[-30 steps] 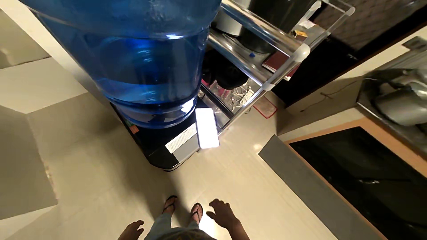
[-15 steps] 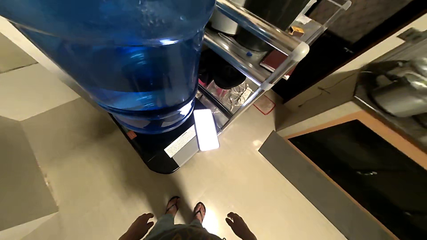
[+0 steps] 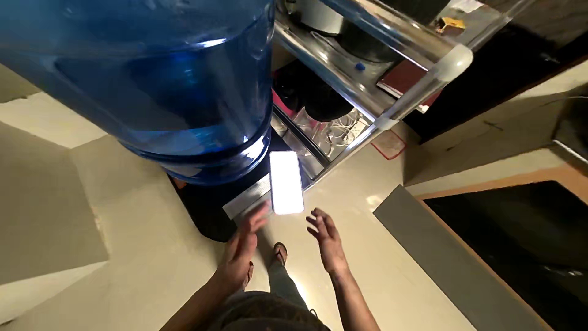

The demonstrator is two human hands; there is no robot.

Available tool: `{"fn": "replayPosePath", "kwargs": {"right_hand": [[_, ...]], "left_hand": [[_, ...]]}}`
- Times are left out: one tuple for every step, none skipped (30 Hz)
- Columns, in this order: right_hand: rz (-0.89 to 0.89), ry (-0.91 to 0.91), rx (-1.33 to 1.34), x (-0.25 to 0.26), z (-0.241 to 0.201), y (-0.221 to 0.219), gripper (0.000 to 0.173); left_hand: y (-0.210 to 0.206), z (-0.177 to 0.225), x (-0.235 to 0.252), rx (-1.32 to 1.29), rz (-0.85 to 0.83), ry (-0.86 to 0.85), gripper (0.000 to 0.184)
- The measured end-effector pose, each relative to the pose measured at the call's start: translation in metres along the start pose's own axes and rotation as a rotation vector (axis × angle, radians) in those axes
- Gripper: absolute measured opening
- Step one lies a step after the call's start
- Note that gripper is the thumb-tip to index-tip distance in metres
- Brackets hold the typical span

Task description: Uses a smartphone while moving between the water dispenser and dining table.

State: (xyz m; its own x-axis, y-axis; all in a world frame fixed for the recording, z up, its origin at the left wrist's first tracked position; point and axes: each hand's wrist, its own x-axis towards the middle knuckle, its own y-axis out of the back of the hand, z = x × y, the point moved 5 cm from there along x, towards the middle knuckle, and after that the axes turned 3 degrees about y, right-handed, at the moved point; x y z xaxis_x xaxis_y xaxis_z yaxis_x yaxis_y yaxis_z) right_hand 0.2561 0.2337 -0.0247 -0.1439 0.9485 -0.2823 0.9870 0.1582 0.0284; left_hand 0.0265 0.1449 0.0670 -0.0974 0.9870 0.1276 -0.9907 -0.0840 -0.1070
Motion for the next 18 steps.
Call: {"fn": "replayPosePath", "kwargs": {"right_hand": [[-0.014, 0.012, 0.047, 0.009, -0.022, -0.006, 0.047], [-0.028, 0.011, 0.079, 0.016, -0.040, -0.010, 0.047], [-0.040, -0.003, 0.099, 0.021, -0.053, -0.014, 0.048], [-0.047, -0.033, 0.118, 0.025, -0.063, -0.018, 0.048], [-0.053, -0.078, 0.149, 0.029, -0.070, -0.021, 0.048], [-0.060, -0.131, 0.186, 0.032, -0.075, -0.024, 0.048], [-0.070, -0.188, 0.227, 0.034, -0.077, -0.027, 0.049], [-0.087, -0.242, 0.260, 0.036, -0.078, -0.030, 0.050], [-0.106, -0.285, 0.287, 0.036, -0.079, -0.032, 0.051], [-0.124, -0.317, 0.308, 0.036, -0.080, -0.034, 0.052], [-0.141, -0.340, 0.326, 0.036, -0.082, -0.035, 0.053], [-0.156, -0.354, 0.340, 0.036, -0.083, -0.036, 0.053], [-0.166, -0.363, 0.351, 0.036, -0.084, -0.037, 0.053], [-0.175, -0.370, 0.364, 0.036, -0.085, -0.036, 0.054], [-0.179, -0.376, 0.374, 0.037, -0.085, -0.036, 0.053], [-0.182, -0.380, 0.383, 0.037, -0.086, -0.036, 0.053], [-0.185, -0.386, 0.396, 0.037, -0.086, -0.037, 0.054], [-0.187, -0.394, 0.411, 0.037, -0.087, -0.037, 0.054]], "left_hand": [[-0.002, -0.001, 0.010, 0.017, 0.050, 0.000, 0.087], [-0.004, -0.004, 0.019, 0.020, 0.094, 0.012, 0.094], [-0.007, -0.007, 0.027, 0.020, 0.134, 0.021, 0.097], [-0.010, -0.011, 0.032, 0.023, 0.168, 0.031, 0.098], [-0.013, -0.015, 0.035, 0.028, 0.198, 0.033, 0.098], [-0.015, -0.017, 0.038, 0.036, 0.223, 0.029, 0.099], [-0.017, -0.019, 0.040, 0.038, 0.241, 0.024, 0.099], [-0.018, -0.020, 0.041, 0.035, 0.255, 0.023, 0.098], [-0.019, -0.020, 0.042, 0.025, 0.267, 0.035, 0.099], [-0.020, -0.020, 0.042, 0.007, 0.283, 0.053, 0.102], [-0.020, -0.019, 0.043, -0.011, 0.302, 0.068, 0.104], [-0.020, -0.019, 0.044, -0.021, 0.317, 0.080, 0.107], [-0.021, -0.019, 0.045, -0.025, 0.322, 0.089, 0.108], [-0.021, -0.019, 0.046, -0.034, 0.323, 0.090, 0.107], [-0.021, -0.019, 0.046, -0.042, 0.321, 0.087, 0.107], [-0.022, -0.020, 0.047, -0.053, 0.321, 0.083, 0.106], [-0.022, -0.020, 0.047, -0.062, 0.320, 0.083, 0.106], [-0.022, -0.020, 0.047, -0.071, 0.317, 0.085, 0.107]]}}
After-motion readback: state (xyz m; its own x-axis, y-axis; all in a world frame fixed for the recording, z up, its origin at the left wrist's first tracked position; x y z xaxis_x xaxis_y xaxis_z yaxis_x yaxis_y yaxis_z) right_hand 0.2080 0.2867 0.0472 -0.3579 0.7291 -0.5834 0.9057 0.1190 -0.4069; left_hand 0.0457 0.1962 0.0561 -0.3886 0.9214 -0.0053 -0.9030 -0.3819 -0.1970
